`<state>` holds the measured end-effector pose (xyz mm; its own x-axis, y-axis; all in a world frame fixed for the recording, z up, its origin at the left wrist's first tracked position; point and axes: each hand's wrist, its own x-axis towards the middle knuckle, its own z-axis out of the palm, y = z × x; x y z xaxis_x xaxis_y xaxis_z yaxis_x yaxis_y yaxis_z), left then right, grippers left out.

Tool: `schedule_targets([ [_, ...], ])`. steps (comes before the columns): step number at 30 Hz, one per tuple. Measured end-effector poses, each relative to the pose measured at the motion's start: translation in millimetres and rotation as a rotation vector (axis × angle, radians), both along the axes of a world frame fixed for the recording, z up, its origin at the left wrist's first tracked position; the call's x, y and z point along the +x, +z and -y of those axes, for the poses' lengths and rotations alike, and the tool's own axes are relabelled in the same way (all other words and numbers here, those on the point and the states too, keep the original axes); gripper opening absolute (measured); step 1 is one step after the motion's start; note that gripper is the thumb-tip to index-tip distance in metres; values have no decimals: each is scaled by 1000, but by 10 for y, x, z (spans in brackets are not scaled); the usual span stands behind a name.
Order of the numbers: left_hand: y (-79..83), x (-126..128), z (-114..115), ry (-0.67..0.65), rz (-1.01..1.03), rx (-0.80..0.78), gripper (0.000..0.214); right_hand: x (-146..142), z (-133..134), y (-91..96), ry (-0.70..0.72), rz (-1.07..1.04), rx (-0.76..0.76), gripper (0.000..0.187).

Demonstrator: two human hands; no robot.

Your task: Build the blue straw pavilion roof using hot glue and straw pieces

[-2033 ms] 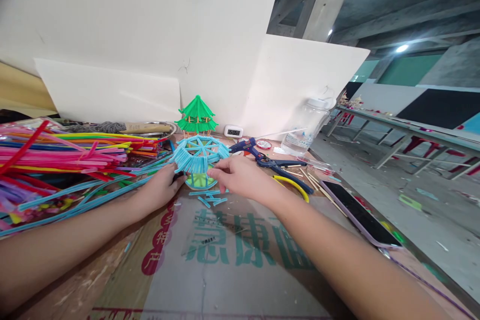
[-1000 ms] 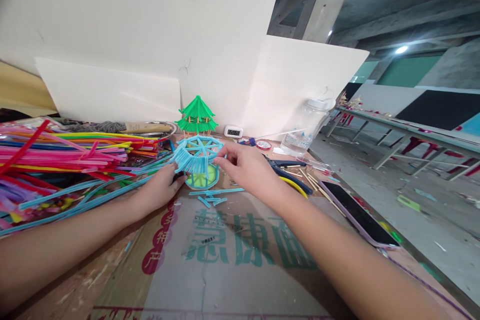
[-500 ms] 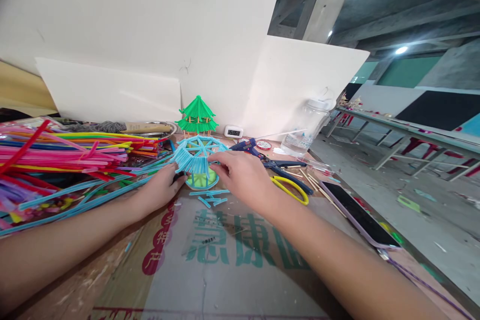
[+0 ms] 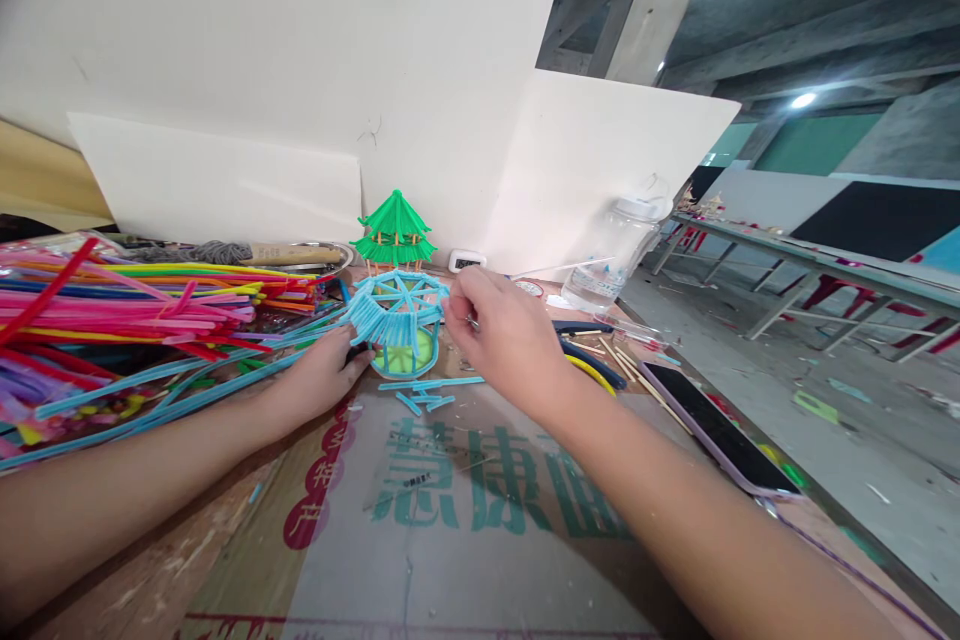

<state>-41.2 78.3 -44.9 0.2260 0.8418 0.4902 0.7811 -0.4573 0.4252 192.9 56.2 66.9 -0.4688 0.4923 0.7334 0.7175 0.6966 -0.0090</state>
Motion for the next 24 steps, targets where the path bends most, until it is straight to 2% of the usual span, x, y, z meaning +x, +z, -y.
schedule_targets([
  [3, 1, 2, 2, 16, -10, -3, 13, 21, 46, 105, -31, -46, -2, 28],
  [12, 2, -2, 5, 17, 0, -16, 17, 106, 38, 193, -92, -15, -73, 2],
  [15, -14, -8, -9, 9, 8, -12, 15, 77, 73, 191, -99, 51, -149, 9],
  [17, -22, -10, -15, 1, 7, -5, 12, 45, 96, 176, -108, 92, -137, 11],
  [19, -23, -11, -15, 1, 3, -5, 12, 19, 97, 145, -79, 116, -72, 10],
  [24, 8, -4, 2, -12, 9, -13, 11, -3, 28, 41, 144, 162, 37, 13],
])
